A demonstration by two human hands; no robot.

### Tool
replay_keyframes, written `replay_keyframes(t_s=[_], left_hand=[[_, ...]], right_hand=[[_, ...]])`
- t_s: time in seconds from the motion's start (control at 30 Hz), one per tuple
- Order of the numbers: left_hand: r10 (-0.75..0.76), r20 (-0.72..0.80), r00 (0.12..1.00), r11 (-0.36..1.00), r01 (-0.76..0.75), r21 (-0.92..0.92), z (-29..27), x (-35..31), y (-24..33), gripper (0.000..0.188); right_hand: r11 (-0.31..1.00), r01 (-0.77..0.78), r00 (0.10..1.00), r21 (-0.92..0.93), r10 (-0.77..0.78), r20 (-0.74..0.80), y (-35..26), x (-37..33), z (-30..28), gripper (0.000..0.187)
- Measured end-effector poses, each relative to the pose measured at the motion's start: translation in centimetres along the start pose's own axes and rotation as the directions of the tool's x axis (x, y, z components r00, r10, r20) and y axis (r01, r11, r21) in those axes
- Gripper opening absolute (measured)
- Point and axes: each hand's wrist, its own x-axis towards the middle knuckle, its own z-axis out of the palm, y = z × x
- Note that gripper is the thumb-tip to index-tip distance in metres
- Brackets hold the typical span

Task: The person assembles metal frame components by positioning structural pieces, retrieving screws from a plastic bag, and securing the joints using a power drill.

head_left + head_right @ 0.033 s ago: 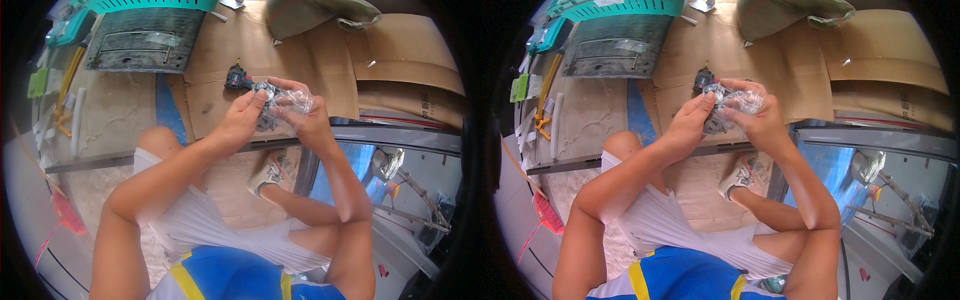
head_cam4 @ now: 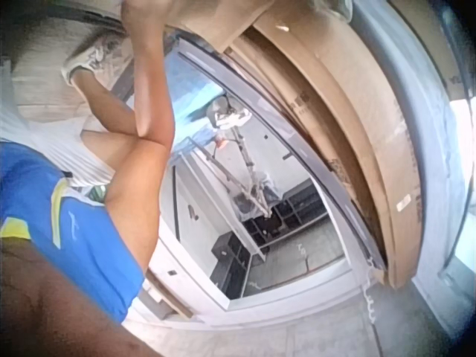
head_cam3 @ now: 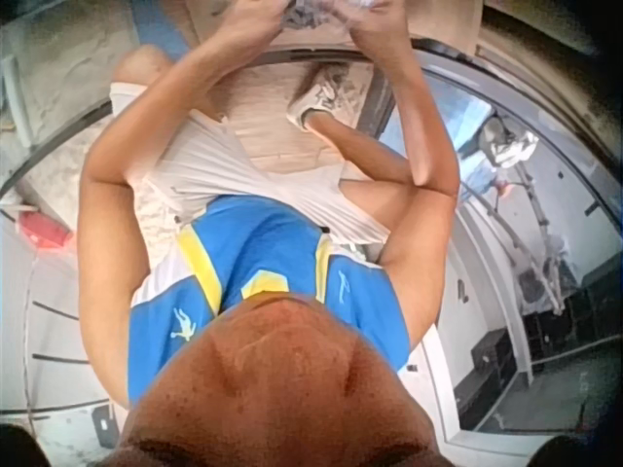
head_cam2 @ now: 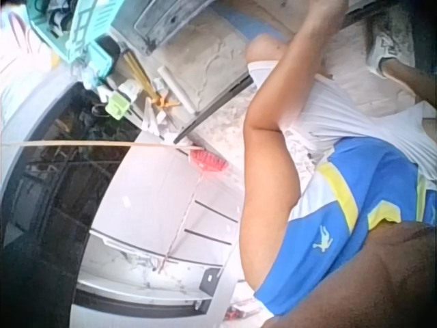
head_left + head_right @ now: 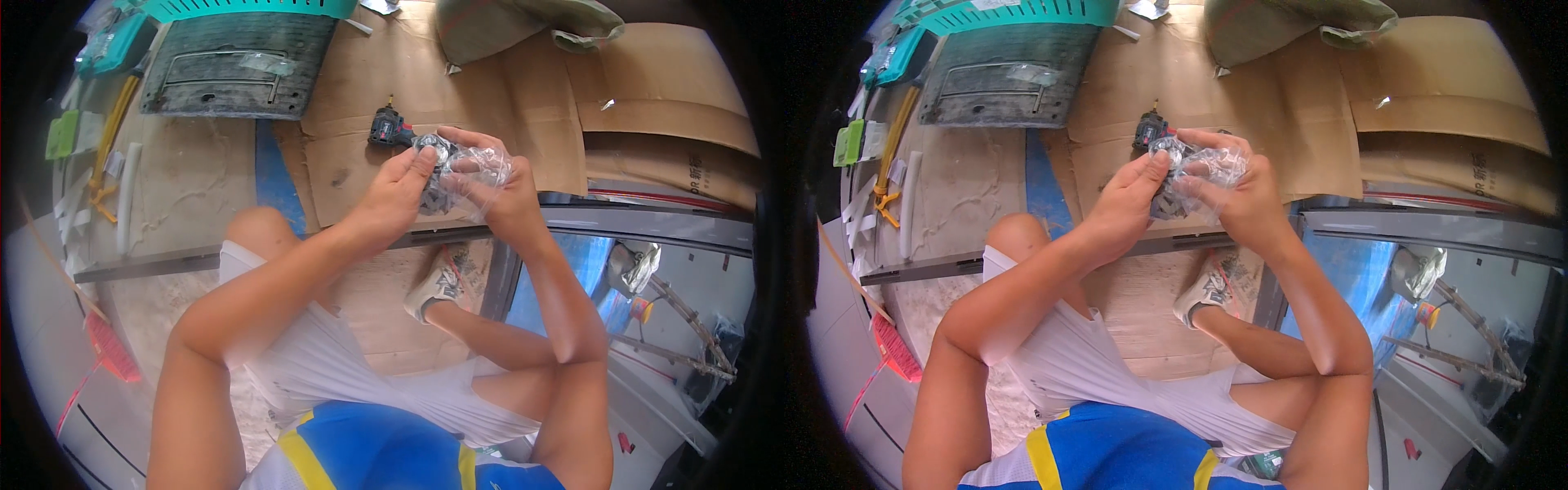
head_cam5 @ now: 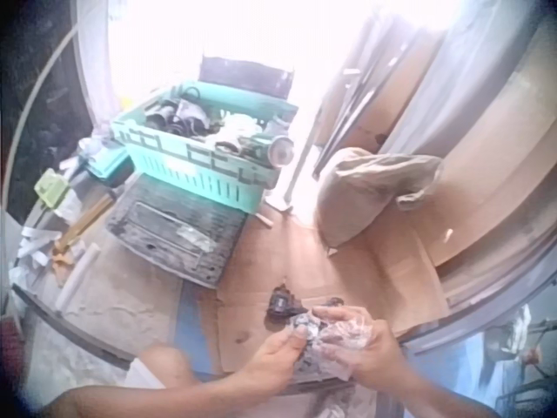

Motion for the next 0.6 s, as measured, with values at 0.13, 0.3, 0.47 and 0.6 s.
replay_keyframes(t_s=[0.13, 0.3, 0.47, 0.6], left_hand=[[0.081, -0.043, 0.996, 0.972, -0.070, 0.223, 0.2, -0.3, -0.3, 0.042], [-0.066, 0.029, 0.997, 0.976, 0.070, -0.207, 0.5, 0.4, 0.5, 0.041], [-0.044, 0.031, 0.999, 0.956, 0.051, -0.288, -0.4, 0.2, 2.3, 0.044], [-0.037, -0.027, 0.999, 0.924, 0.024, -0.382, -1.3, 0.2, 3.4, 0.041]], right_hand=[[0.998, -0.061, 0.998, -0.020, 0.061, -0.012, 0.3, 0.2, 0.2, 0.045], [0.993, -0.119, 0.992, -0.010, 0.118, -0.052, -1.2, -0.1, 0.0, 0.045], [0.820, 0.274, 0.936, -0.502, -0.348, -0.058, -2.9, 0.8, -0.2, 0.025], [0.717, 0.385, 0.874, -0.581, -0.485, -0.020, -5.1, 1.5, -0.4, 0.019]])
